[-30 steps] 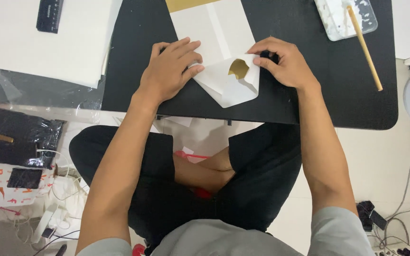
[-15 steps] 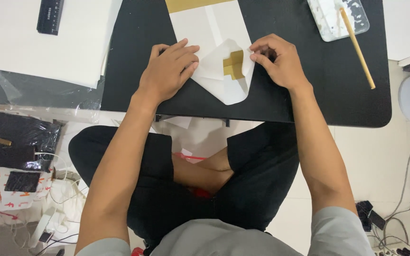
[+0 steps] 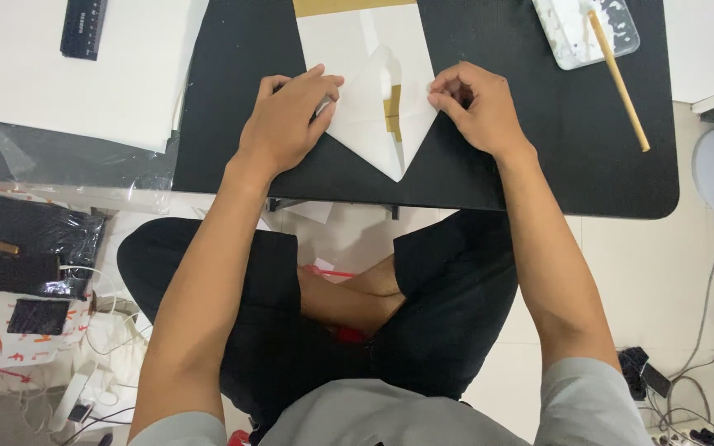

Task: Assembling a paper bag by folding paper and applying glue with a brush.

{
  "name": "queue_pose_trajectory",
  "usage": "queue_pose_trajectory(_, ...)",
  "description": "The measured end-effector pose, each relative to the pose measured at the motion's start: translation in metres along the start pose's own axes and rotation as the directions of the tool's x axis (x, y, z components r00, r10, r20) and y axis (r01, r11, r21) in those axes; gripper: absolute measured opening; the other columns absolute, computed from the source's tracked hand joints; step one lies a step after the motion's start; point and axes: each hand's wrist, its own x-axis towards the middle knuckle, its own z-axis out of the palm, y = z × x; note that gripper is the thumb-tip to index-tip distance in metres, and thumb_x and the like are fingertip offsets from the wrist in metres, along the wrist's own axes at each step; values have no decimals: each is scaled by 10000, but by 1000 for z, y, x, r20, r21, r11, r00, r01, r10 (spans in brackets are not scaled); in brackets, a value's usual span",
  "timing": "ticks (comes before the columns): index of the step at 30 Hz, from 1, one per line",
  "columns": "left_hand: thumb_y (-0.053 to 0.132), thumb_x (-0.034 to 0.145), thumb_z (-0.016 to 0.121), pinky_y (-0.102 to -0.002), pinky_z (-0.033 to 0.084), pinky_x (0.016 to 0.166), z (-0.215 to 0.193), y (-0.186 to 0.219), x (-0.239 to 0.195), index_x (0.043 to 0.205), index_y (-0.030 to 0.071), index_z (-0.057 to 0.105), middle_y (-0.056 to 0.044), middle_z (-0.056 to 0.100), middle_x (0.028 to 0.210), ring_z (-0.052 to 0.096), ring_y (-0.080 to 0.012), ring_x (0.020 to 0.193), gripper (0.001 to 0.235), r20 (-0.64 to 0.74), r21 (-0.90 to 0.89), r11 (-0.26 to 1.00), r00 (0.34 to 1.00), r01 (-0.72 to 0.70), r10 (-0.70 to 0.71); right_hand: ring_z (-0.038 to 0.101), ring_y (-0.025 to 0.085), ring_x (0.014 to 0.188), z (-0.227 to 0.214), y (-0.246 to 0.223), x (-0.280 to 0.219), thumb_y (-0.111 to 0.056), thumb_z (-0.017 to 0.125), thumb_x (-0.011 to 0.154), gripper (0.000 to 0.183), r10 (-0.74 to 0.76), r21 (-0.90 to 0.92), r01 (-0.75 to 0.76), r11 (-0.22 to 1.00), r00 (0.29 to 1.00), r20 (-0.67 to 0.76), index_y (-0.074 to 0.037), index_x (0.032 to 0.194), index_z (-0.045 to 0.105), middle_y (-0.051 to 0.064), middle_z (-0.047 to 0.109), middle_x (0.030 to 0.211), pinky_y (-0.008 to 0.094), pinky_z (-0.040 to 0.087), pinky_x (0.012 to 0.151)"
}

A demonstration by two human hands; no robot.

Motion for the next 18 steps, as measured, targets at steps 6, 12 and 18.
queue_pose_trajectory(6, 128, 1017, 598, -396, 336, 1037, 0, 0, 0, 1150, 99, 646, 19, 700, 1340, 530, -174, 1378, 145, -15, -7, 1000, 1000, -10, 10, 525, 133, 703, 2, -6, 0, 81, 786, 954, 134, -41, -5, 41, 999, 999, -14, 9, 1003, 684, 66, 630, 867, 257, 451, 676)
queue_pose_trajectory(12, 149, 1037, 612, -392, 356, 1018, 0, 1, 0, 1009, 135, 589, 23, 723, 1315, 537, -185, 1379, 38, -33, -18, 1000, 999, -1, 0, 539, 148, 712, 3, -7, -1, 74, 775, 950, 104, -39, -61, 38, 997, 999, -18, 19, 999, 703, 81, 640, 887, 272, 468, 679)
queue_pose_trajectory(18, 184, 1047, 591, -410, 340, 1045, 1, -1, -1, 1026, 127, 604, 26, 706, 1339, 522, -196, 1394, 63, -17, -45, 999, 1000, 9, -10, 501, 118, 670, 1, -11, -1, 70, 788, 940, 153, -4, -10, 4, 1000, 1000, -12, 9, 1062, 720, 55, 632, 840, 252, 423, 640)
